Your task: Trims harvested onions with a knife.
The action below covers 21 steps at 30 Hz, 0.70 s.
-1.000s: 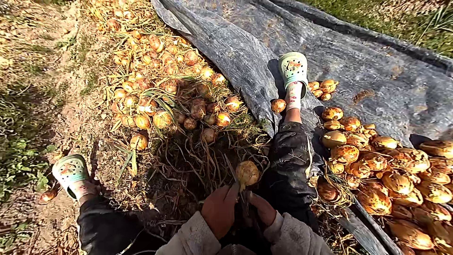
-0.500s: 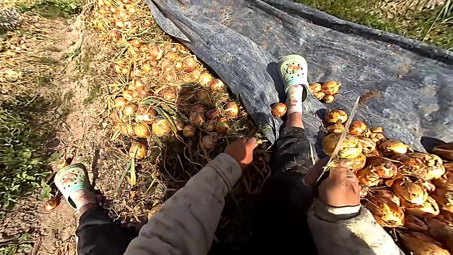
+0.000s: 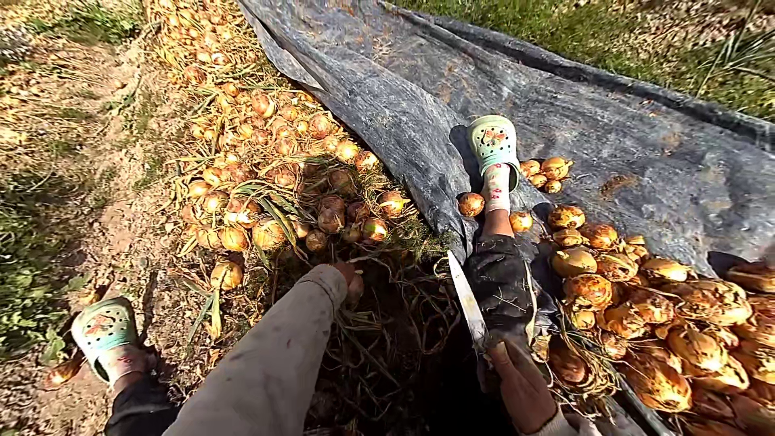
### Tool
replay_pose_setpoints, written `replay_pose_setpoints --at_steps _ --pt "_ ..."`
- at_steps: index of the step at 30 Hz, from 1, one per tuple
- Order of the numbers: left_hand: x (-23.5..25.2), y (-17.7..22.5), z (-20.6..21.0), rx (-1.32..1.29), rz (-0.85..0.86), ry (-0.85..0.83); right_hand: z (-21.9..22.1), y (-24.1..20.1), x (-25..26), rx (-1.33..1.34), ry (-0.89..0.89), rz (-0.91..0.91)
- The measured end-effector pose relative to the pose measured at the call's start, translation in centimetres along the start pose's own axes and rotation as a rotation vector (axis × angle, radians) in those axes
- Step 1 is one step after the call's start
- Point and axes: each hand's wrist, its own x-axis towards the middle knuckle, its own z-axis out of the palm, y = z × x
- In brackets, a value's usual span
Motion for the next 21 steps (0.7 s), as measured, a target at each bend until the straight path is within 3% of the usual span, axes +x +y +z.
replay_pose_setpoints --at_steps 8,10,12,14,15,21 --pt "-10.3 -3.0 3.8 -0.042 0.08 0.12 0.7 0.2 -0.1 -0.077 -0.212 0.059" --pt "-13.3 -4.1 5.7 -0.257 0.17 0.314 1.5 0.2 -0.5 -0.102 -0.254 0.066" --pt "-15.1 -4.3 9.0 -0.555 0.345 0.657 2.7 -0.1 -0.8 -0.108 -0.306 0.026" --pt "-15.1 -3.6 12.2 -0.754 0.508 0.969 4.1 -0.7 -1.2 -0.101 -0.328 -0.082" --pt "-14.9 -3.1 13.3 -0.831 0.562 1.032 4.7 -1.3 -1.3 -0.107 -0.331 -0.132" --pt "-14.4 -0.1 16.9 -1.398 0.8 0.904 5.5 -2.6 -1.7 -0.175 -0.217 -0.25"
